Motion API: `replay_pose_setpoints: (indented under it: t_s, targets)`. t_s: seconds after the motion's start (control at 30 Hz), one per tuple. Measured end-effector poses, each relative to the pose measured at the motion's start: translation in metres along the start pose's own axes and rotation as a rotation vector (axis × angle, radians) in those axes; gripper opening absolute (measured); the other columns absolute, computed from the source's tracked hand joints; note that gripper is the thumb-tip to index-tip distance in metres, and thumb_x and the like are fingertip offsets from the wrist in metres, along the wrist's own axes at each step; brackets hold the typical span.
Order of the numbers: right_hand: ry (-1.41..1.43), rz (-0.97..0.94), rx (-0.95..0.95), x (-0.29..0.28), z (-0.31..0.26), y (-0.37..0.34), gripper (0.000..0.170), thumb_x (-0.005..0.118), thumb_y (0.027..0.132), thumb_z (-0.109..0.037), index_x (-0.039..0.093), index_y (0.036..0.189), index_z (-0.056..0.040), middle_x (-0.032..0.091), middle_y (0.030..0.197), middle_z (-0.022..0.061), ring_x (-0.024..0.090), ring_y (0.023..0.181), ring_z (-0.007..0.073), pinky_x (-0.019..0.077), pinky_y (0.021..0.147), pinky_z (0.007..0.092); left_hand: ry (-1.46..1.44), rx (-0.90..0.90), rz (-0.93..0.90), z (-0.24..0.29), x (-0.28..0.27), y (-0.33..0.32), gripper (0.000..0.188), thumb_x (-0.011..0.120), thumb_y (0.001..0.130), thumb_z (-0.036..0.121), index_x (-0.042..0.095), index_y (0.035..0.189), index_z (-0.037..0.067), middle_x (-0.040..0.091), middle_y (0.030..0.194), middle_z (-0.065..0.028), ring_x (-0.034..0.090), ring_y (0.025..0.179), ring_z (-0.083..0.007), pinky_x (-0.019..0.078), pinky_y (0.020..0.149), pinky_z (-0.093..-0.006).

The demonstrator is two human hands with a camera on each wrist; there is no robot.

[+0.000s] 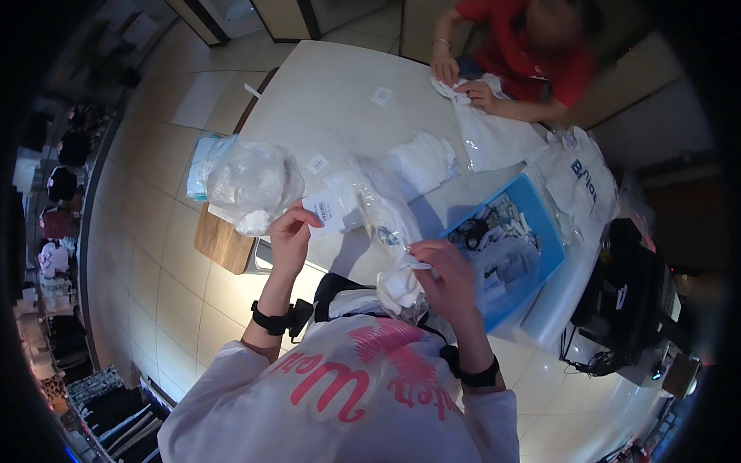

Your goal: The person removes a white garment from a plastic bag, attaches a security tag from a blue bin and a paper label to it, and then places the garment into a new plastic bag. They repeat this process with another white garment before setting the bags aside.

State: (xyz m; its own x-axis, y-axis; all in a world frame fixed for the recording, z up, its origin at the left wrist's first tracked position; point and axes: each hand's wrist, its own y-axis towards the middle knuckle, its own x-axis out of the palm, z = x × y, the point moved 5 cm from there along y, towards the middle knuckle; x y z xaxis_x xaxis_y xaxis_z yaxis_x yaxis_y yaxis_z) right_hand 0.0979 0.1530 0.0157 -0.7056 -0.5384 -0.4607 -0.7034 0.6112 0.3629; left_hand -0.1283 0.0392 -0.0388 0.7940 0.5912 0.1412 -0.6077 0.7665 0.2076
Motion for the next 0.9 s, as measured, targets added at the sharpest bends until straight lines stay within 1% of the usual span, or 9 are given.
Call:
replay_pose_setpoints:
  t_s: [0.07,0.2,0.27,0.37,0.4,0.6,0.73,0.8,0.9]
  targets:
    - [-0.002,-0.029,-0.046,0.002,-0.003,0.0,0.019,0.065,0.07,0.004,0.059,0.087,-0.0008,0.064,0.091,0.0121,0.062,0.085,0.0281,0.0488,0.075,0.0346,-0.045,-0.144,-0.087,-0.001,0.011,-0.009,0.013,0.053,0.079,-0.007,0.063,0.081,0.0,0.056,0.096,-0.0053,0.054,0.09,-0.0113,0.0405,0.077,-0.0219]
    - [0.041,-0.025,-0.092,0.003,-0.003,0.0,0.023,0.065,0.069,0.005,0.058,0.09,-0.001,0.064,0.092,0.0121,0.062,0.085,0.0283,0.0488,0.074,0.0351,-0.038,-0.172,-0.257,0.008,0.028,-0.014,0.011,0.052,0.081,-0.007,0.061,0.083,-0.001,0.055,0.091,-0.004,0.055,0.084,-0.0099,0.0397,0.076,-0.0197]
    - [0.038,-0.073,-0.096,0.003,-0.006,0.001,0.026,0.066,0.068,0.004,0.058,0.093,-0.0009,0.063,0.093,0.0123,0.061,0.084,0.0294,0.0488,0.074,0.0356,0.029,-0.26,-0.332,0.01,0.038,-0.017,0.016,0.054,0.082,-0.007,0.057,0.096,0.0,0.054,0.089,-0.0035,0.056,0.083,-0.0099,0.0419,0.075,-0.0195]
    - [0.013,-0.121,-0.086,0.004,-0.006,0.002,0.026,0.067,0.066,0.003,0.059,0.092,-0.0003,0.062,0.094,0.0121,0.061,0.085,0.0297,0.0489,0.074,0.0357,-0.08,-0.375,-0.274,0.022,0.055,-0.015,0.032,0.059,0.08,-0.008,0.048,0.108,0.002,0.056,0.091,-0.0044,0.055,0.085,-0.0095,0.0449,0.074,-0.0231]
    - [0.012,-0.122,-0.086,0.004,-0.007,0.002,0.026,0.067,0.066,0.003,0.059,0.092,-0.0003,0.062,0.094,0.0121,0.061,0.085,0.0297,0.0489,0.074,0.0357,0.065,-0.298,-0.316,0.025,0.056,-0.012,0.044,0.061,0.08,-0.007,0.04,0.118,0.005,0.056,0.095,-0.0058,0.056,0.083,-0.0084,0.0473,0.071,-0.0217]
    - [-0.012,-0.152,-0.078,0.008,-0.008,0.002,0.025,0.068,0.063,0.001,0.062,0.088,-0.0004,0.062,0.094,0.0109,0.06,0.088,0.028,0.0491,0.075,0.0359,0.187,-0.379,-0.309,0.023,0.057,-0.008,0.051,0.064,0.08,-0.005,0.036,0.121,0.006,0.062,0.095,-0.0048,0.059,0.078,-0.0088,0.0473,0.066,-0.0208]
    - [-0.032,-0.164,-0.106,0.009,-0.011,0.003,0.025,0.069,0.063,0.001,0.062,0.087,-0.0009,0.062,0.093,0.0094,0.06,0.088,0.0271,0.0492,0.074,0.0353,-0.003,-0.418,-0.224,0.03,0.063,-0.009,0.046,0.065,0.08,-0.004,0.04,0.117,0.005,0.065,0.088,-0.0059,0.059,0.077,-0.0083,0.0466,0.065,-0.0203]
    - [-0.033,-0.166,-0.114,0.01,-0.011,0.002,0.025,0.069,0.063,0.0,0.063,0.087,-0.0012,0.062,0.092,0.0089,0.06,0.088,0.0269,0.0492,0.074,0.035,0.276,-0.286,-0.284,0.031,0.062,-0.007,0.034,0.065,0.08,-0.003,0.05,0.111,0.002,0.063,0.091,-0.0059,0.059,0.073,-0.0081,0.0464,0.064,-0.0204]
    - [-0.04,-0.159,-0.122,0.01,-0.01,0.0,0.025,0.07,0.063,0.001,0.063,0.087,-0.0013,0.06,0.096,0.008,0.06,0.088,0.026,0.0492,0.074,0.0347,0.355,-0.214,-0.321,0.038,0.062,-0.004,0.02,0.061,0.084,0.0,0.059,0.104,0.0,0.062,0.092,-0.0053,0.058,0.074,-0.0083,0.0462,0.066,-0.0213]
